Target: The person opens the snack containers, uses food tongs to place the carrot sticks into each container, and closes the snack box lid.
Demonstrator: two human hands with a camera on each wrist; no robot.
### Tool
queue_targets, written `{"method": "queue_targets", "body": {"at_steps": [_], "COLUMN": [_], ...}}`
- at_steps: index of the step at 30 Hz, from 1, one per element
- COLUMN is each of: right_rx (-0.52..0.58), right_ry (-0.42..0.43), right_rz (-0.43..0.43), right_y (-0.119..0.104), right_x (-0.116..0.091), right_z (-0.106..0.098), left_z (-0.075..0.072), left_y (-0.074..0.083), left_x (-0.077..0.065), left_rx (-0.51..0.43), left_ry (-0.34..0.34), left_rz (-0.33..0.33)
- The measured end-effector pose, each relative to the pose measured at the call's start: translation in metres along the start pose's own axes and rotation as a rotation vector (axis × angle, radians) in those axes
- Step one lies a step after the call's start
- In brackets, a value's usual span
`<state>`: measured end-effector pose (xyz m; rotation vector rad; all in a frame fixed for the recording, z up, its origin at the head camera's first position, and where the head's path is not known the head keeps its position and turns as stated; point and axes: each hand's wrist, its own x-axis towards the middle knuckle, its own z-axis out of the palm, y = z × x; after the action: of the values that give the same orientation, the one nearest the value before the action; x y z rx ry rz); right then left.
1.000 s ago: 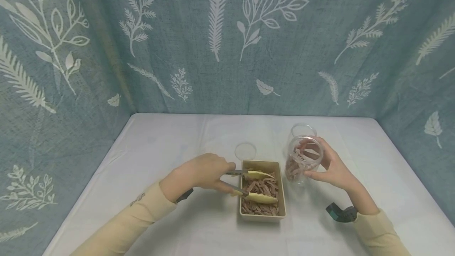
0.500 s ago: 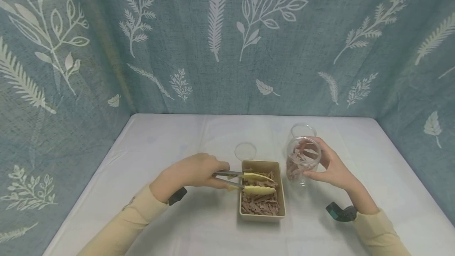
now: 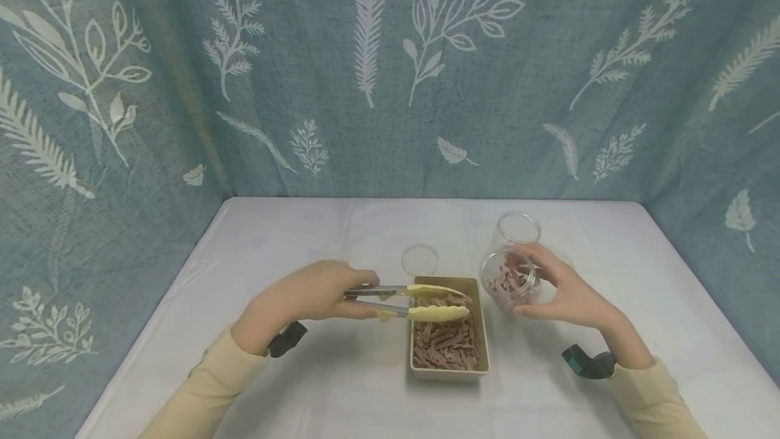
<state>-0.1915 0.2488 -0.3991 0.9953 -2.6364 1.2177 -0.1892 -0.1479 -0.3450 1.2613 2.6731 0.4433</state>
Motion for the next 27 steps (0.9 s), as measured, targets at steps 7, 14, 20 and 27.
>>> {"method": "queue_targets", "body": {"at_steps": [7,14,20,27], "right_rx": [-0.084,-0.182,-0.21,-0.236], "right_ry": [-0.028,-0.058,-0.081,-0.113], "right_rz": [-0.036,-0.064,-0.055,-0.071], "right_y": [-0.003,-0.008,-0.016,-0.029], "right_x": [0.0,0.001,0.001,0.002], "right_z": [0.001,0.003,0.007,0.013], "left_z": [-0.005,-0.008,-0.01,-0.011], "left_y": [0.001,0.003,0.006,0.013], "left_x": [-0.009,-0.016,-0.016,-0.01], "left_rx": [-0.028,-0.035,-0.06,-0.059], "left_ry": [0.028,0.083,0.105,0.127], "left_rz": [-0.055,-0.092,-0.095,-0.026]}}
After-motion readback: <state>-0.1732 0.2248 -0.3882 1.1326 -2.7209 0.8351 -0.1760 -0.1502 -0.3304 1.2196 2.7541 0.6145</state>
